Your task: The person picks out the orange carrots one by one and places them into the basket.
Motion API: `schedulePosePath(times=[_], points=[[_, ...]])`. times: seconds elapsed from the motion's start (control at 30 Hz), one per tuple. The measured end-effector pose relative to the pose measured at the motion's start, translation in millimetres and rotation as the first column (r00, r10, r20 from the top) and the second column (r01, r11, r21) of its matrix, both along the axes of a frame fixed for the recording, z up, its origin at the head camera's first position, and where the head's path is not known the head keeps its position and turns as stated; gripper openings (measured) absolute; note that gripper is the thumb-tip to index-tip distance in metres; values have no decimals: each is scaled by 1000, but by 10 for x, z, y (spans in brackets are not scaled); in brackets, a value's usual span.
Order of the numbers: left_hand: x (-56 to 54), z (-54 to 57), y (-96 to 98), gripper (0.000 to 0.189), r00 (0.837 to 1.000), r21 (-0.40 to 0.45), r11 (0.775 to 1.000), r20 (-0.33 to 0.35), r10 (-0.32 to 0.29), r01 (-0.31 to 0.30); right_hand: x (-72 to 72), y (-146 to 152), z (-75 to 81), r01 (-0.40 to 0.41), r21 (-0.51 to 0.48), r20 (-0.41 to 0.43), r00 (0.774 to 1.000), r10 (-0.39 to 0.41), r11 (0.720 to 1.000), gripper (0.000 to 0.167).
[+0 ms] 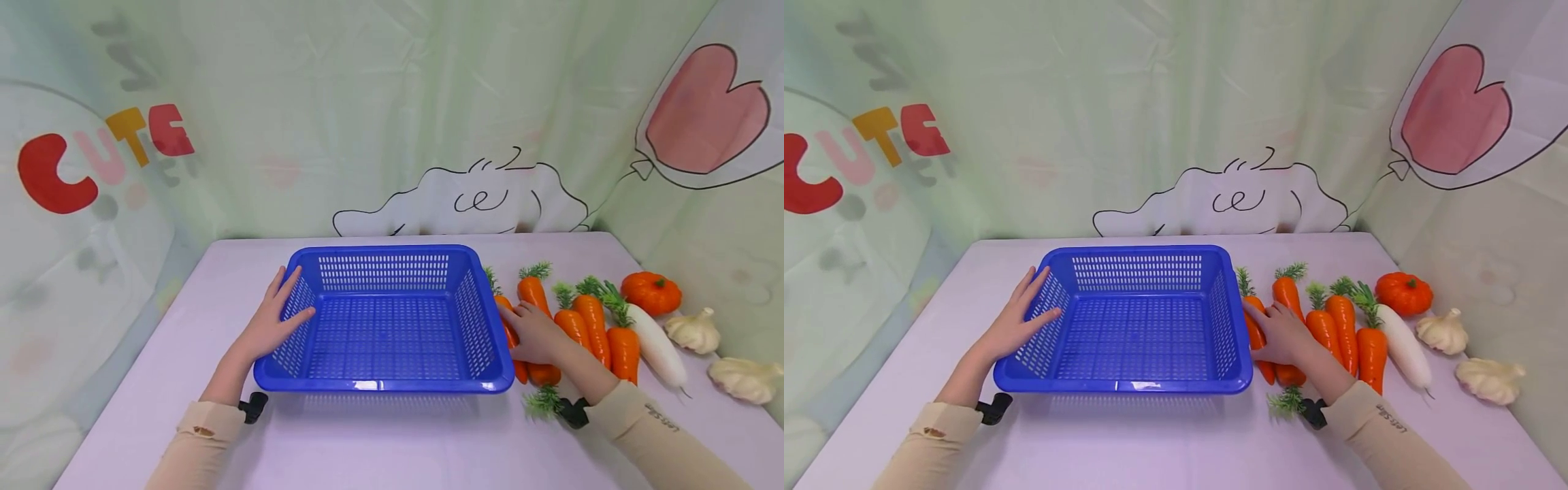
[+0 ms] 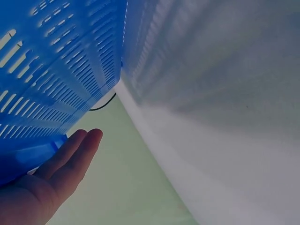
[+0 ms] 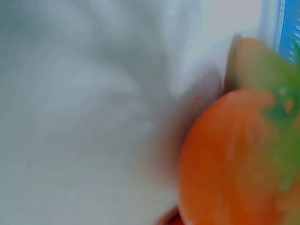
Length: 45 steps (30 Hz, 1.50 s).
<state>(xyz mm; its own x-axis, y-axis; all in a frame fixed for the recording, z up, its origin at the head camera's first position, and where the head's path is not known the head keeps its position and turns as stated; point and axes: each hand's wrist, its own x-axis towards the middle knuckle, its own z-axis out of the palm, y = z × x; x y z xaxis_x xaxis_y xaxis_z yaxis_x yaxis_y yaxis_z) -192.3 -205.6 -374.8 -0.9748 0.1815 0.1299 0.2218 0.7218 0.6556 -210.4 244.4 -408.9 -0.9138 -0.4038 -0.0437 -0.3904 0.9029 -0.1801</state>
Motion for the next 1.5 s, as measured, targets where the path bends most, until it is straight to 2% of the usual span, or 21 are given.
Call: schedulePosePath(times=[0.4, 0.57, 0.7, 0.8, 1.1, 1.37, 1.5], points=[[1, -15, 7, 76, 999, 33, 999, -2, 32, -32, 0, -11, 27, 46, -113, -1, 999, -47, 992, 90], [-7, -17, 16, 76, 1000, 44, 999, -3, 28, -28, 19, 17, 62, 58, -169, 15, 998, -56, 984, 93], [-5, -9, 19, 76, 1000, 37, 999, 7, 23, -23, 35, 42, 101, 46, -200, -3, 999, -48, 979, 95], [3, -5, 15, 76, 1000, 29, 999, 15, 20, -20, 49, 56, 147, 36, -217, -28, 999, -43, 976, 95], [35, 4, 11, 76, 998, 34, 998, 40, 50, -51, 109, 72, 342, 75, -223, -28, 996, -83, 972, 96], [48, 7, 5, 71, 998, 25, 998, 21, 52, -53, 174, 110, 492, 97, -209, -74, 991, -115, 973, 95], [50, -6, 18, 67, 999, 28, 998, 12, 52, -52, 190, 136, 584, 122, -220, -45, 990, -135, 968, 97]])
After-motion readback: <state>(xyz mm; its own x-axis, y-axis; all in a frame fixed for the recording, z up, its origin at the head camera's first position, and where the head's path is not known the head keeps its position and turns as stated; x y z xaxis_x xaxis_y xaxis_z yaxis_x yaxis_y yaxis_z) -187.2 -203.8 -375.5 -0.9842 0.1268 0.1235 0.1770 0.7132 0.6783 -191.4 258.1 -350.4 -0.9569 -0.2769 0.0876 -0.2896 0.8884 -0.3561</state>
